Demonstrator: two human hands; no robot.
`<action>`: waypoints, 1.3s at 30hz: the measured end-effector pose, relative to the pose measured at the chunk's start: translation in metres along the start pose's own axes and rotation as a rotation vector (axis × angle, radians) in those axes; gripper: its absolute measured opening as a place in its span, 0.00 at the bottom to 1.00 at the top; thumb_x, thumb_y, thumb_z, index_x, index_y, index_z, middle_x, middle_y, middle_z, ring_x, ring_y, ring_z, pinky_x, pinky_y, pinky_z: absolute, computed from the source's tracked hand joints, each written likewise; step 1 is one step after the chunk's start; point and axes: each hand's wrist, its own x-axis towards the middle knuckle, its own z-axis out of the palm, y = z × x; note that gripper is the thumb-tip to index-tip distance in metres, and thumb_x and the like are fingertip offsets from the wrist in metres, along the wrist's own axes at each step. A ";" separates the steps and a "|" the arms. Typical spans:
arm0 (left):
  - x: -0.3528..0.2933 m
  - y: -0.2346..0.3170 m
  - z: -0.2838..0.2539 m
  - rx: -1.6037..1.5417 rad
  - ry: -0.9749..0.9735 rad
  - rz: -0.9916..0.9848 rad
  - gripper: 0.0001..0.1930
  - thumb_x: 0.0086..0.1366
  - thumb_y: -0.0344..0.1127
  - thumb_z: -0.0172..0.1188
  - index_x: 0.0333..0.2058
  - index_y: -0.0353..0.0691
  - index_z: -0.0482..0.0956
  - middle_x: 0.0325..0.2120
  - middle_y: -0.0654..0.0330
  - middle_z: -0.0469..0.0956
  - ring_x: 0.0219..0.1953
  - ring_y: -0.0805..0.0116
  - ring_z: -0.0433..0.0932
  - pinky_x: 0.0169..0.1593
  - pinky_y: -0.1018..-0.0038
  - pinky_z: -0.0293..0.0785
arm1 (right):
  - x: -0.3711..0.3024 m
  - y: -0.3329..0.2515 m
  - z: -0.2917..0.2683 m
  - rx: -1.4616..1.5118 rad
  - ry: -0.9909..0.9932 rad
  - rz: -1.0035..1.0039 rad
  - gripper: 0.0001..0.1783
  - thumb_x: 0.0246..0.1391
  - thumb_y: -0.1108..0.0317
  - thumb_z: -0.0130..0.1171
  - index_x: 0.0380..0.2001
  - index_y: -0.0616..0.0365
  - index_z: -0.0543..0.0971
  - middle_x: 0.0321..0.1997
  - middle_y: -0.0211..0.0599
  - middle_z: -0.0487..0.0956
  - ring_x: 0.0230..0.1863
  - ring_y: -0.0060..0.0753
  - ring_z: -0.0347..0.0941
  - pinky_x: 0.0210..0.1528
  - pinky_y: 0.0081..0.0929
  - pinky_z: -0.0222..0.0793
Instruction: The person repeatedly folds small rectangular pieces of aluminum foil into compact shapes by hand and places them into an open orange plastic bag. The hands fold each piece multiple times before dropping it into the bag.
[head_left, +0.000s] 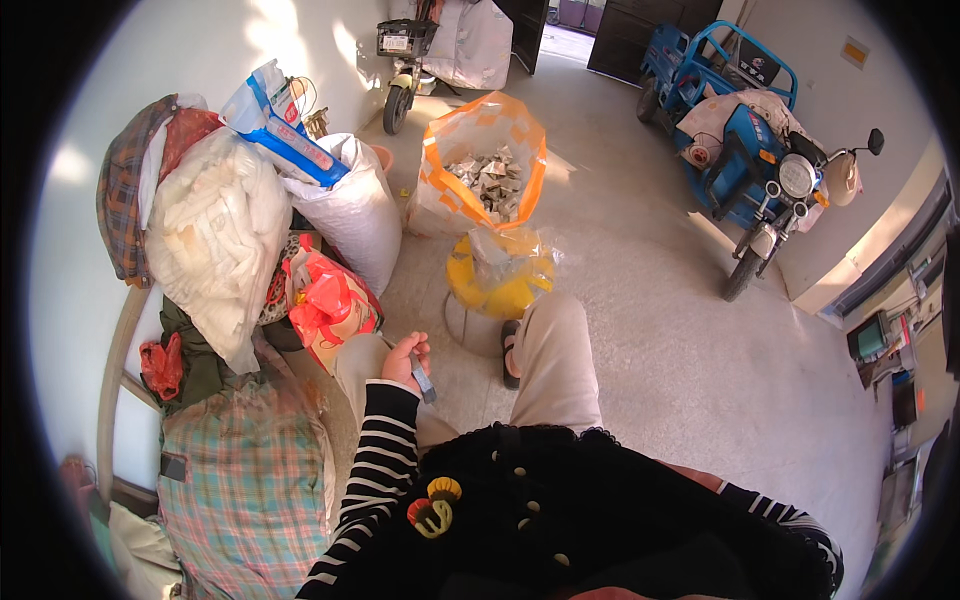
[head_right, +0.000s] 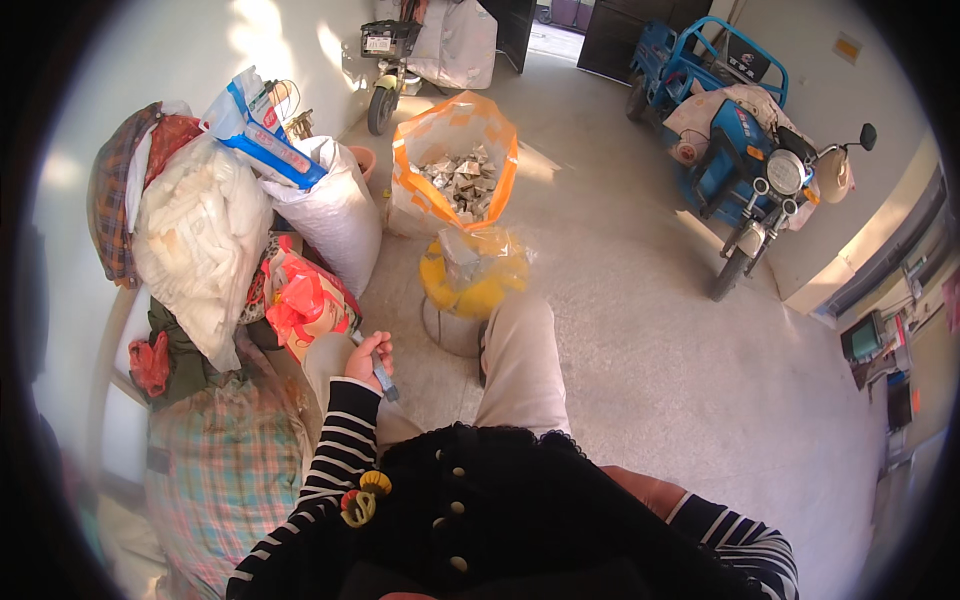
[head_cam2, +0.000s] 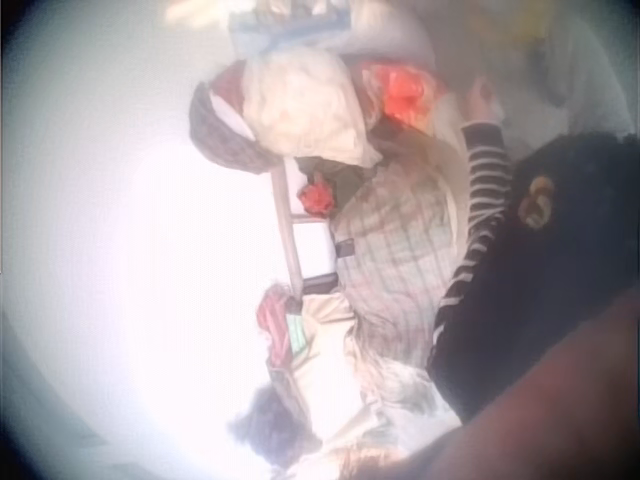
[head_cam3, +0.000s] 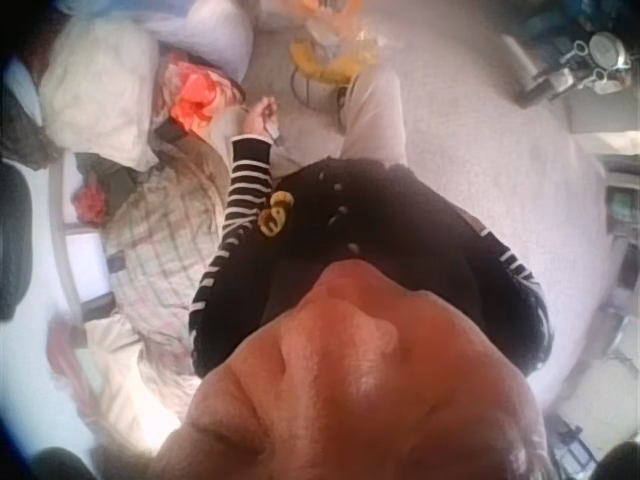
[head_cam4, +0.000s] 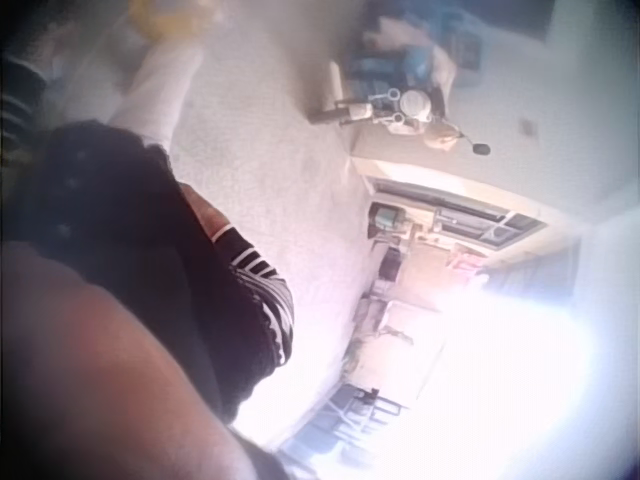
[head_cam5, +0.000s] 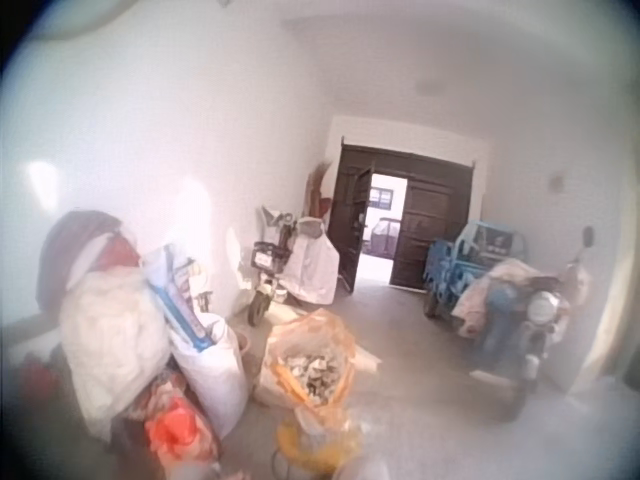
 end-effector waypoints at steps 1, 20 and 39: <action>-0.002 0.000 0.001 -0.001 0.015 -0.011 0.10 0.61 0.45 0.60 0.33 0.46 0.77 0.21 0.69 0.75 0.16 0.75 0.67 0.20 0.76 0.61 | -0.002 0.000 -0.001 0.003 -0.004 0.002 0.09 0.55 0.74 0.58 0.39 0.63 0.79 0.40 0.36 0.80 0.45 0.26 0.75 0.50 0.25 0.69; -0.011 0.018 0.033 -0.172 -0.030 -0.047 0.09 0.62 0.43 0.58 0.33 0.45 0.76 0.21 0.68 0.74 0.17 0.73 0.66 0.22 0.74 0.61 | 0.049 0.009 -0.002 -0.092 -0.082 -0.104 0.08 0.54 0.76 0.58 0.38 0.63 0.79 0.37 0.32 0.80 0.42 0.22 0.74 0.47 0.22 0.69; -0.049 0.075 0.064 -0.447 -0.216 0.114 0.09 0.61 0.28 0.52 0.40 0.40 0.75 0.30 0.61 0.76 0.23 0.72 0.69 0.28 0.73 0.68 | 0.137 -0.079 -0.010 -0.183 -0.231 -0.197 0.07 0.52 0.78 0.59 0.36 0.63 0.79 0.35 0.28 0.79 0.40 0.18 0.73 0.45 0.18 0.70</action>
